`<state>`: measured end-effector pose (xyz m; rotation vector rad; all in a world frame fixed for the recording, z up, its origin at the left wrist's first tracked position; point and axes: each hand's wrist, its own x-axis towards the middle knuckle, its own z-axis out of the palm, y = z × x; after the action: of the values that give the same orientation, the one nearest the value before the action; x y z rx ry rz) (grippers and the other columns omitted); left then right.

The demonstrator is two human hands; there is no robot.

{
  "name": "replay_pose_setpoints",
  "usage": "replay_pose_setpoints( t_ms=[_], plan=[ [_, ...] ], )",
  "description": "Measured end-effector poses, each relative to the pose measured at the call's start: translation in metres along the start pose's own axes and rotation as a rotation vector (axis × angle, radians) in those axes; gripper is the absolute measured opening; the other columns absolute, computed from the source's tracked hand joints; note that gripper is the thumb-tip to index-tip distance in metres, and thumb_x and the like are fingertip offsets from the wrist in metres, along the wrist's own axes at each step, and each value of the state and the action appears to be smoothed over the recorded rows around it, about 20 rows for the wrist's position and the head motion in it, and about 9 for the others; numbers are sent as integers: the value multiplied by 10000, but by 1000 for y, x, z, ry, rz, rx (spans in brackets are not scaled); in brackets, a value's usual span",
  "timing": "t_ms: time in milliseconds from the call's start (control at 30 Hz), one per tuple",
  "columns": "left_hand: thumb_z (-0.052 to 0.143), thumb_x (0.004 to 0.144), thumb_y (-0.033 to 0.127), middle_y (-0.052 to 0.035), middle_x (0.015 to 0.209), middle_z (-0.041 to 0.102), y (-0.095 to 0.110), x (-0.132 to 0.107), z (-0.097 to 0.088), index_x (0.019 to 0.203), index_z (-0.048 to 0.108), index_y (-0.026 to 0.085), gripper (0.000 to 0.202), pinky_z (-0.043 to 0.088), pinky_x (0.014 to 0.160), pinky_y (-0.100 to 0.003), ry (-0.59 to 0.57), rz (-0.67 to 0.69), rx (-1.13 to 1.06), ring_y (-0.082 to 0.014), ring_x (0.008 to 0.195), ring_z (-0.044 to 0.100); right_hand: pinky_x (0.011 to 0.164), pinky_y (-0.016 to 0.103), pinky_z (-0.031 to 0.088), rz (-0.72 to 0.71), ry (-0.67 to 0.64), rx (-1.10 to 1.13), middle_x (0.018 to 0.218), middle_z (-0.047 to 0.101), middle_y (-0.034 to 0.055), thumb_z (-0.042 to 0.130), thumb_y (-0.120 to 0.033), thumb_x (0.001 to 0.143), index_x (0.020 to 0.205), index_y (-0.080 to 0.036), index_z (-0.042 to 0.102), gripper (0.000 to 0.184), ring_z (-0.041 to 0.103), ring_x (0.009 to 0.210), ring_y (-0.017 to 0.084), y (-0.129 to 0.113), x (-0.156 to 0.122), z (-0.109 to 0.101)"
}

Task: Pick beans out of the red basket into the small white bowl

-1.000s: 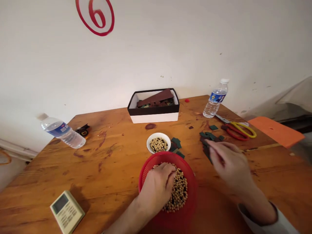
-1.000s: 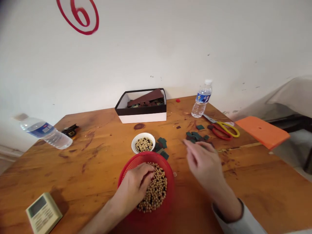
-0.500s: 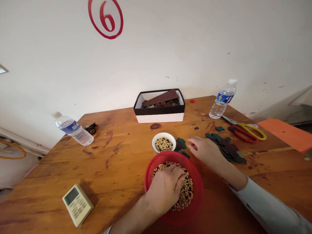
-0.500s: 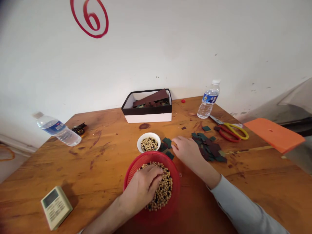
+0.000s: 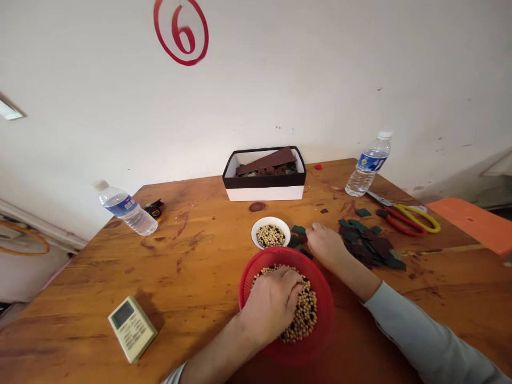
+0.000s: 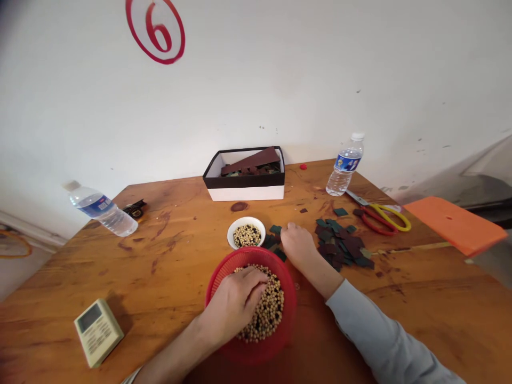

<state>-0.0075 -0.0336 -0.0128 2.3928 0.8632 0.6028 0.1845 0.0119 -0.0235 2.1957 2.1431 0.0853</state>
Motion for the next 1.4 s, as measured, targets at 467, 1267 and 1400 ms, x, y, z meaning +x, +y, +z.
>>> replay_pose_setpoints(
  t_ms=[467, 1267, 1400],
  plan=[
    [528, 826, 184, 20, 771, 577, -4, 6, -5, 1057, 538, 182, 231, 446, 645, -236, 289, -324, -439, -105, 651, 533, 642, 244, 455, -291, 376, 355, 838, 700, 45, 379, -107, 842, 923, -192, 587, 239, 652, 729, 154, 2, -56, -13],
    [454, 840, 234, 53, 599, 495, -1, 6, -18, 769, 455, 193, 82, 365, 434, -174, 96, -460, -672, -71, 474, 472, 528, 193, 442, -287, 334, 930, 692, 664, -9, 462, -222, 874, 809, -211, 575, 130, 606, 609, 112, -20, -66, -17],
    [452, 839, 176, 18, 581, 569, 9, -5, -30, 609, 484, 184, 233, 391, 500, -198, -499, -103, -379, -97, 523, 539, 553, 200, 442, -232, 392, 908, 693, 663, -6, 464, -242, 866, 794, -208, 574, 137, 604, 616, 116, -18, -63, -12]
  ],
)
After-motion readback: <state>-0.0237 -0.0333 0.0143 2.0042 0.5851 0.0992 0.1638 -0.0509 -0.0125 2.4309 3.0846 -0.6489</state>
